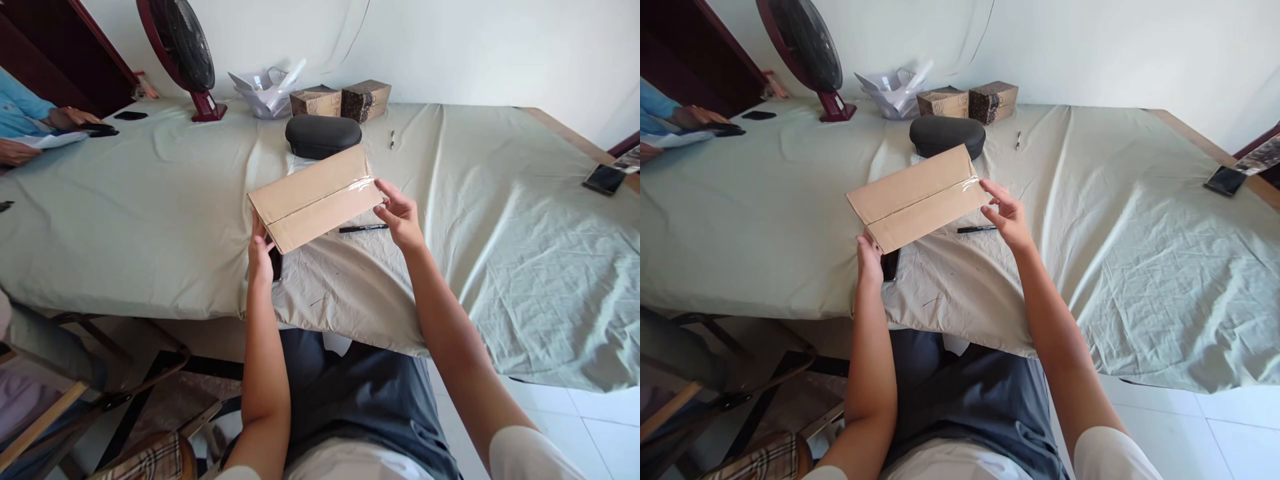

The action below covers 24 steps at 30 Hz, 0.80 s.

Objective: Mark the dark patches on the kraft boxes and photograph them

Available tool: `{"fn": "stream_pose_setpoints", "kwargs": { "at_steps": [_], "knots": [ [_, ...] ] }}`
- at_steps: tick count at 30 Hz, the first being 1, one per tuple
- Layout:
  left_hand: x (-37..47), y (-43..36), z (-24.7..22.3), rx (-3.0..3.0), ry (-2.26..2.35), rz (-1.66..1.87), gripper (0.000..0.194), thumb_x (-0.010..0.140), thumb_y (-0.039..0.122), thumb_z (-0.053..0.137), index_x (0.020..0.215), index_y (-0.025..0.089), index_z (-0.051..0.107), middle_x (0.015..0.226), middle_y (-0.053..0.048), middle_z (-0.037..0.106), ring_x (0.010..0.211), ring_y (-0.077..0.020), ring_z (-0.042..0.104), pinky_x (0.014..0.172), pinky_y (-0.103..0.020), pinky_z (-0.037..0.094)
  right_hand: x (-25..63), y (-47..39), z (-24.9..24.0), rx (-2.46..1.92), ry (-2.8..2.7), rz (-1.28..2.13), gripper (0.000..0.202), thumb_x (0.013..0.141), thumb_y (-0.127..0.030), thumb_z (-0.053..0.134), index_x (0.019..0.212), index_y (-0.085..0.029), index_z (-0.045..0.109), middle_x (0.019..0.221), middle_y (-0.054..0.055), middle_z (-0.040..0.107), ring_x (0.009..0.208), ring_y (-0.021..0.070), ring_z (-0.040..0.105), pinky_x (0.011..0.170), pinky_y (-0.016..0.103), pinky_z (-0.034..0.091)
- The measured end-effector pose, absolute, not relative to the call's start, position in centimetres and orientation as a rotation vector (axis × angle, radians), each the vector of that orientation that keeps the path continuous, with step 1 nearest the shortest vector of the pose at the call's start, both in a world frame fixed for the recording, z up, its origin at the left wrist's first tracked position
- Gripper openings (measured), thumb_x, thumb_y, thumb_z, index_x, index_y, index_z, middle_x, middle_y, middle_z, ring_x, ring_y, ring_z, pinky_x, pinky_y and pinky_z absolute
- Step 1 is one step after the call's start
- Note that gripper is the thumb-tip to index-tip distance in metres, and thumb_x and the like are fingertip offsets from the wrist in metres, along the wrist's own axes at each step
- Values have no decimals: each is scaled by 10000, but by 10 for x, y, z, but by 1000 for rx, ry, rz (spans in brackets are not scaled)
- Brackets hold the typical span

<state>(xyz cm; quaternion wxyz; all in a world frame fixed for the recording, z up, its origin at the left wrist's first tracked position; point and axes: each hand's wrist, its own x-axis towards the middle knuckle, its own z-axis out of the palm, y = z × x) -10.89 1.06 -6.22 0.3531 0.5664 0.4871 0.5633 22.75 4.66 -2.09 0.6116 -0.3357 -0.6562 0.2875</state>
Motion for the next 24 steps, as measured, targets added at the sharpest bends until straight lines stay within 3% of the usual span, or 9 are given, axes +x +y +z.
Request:
{"fn": "stream_pose_setpoints", "kwargs": {
  "at_steps": [4,9,11,14,17,21,24],
  "knots": [
    [-104,3,-60,1274,1038,1440,1205,667,1093,355,1619,358,414,1746,-181,369,1585,-420,423,1067,-621,582,227,41,-8,-784,-1541,606,467,851,-551,839,1306,-485,753,1426,-33,729,1485,359,545,1124,621,507],
    [-98,-4,-50,1220,960,1352,1078,740,970,522,1619,372,351,1800,-188,213,1620,-467,321,1038,-738,546,228,41,3,-760,-1581,590,487,848,-546,844,1319,-477,739,1449,-31,706,1513,365,512,1214,672,422],
    [-98,-6,-46,1165,897,1347,1005,756,879,603,1589,358,394,1782,-197,256,1594,-467,356,1022,-713,562,226,42,10,-726,-1608,628,576,803,-552,882,1348,-474,714,1526,-35,650,1558,377,459,1258,692,364],
    [-98,-9,-42,991,800,1388,893,717,779,682,1465,311,543,1650,-206,476,1504,-470,461,1006,-708,560,221,39,30,-720,-1711,694,781,699,-600,937,1409,-442,652,1661,-21,518,1642,409,312,1308,710,267],
    [-96,-11,-40,760,699,1365,787,673,691,745,1309,238,645,1448,-210,652,1411,-488,536,1006,-741,532,214,35,56,-726,-1902,733,1012,679,-635,927,1560,-406,484,1769,20,346,1691,402,164,1340,682,199],
    [-92,-14,-38,584,590,1226,724,705,643,723,1258,179,665,1332,-224,707,1370,-503,563,991,-754,518,215,37,83,-779,-2098,719,1284,703,-689,880,1719,-385,157,1824,42,180,1702,401,91,1352,639,168],
    [-87,-14,-36,593,622,1116,810,755,743,661,1327,171,640,1409,-258,665,1353,-525,574,967,-775,513,222,44,91,-880,-2141,669,1365,678,-734,870,1736,-401,74,1792,47,257,1676,431,177,1337,649,208]
  ]
}}
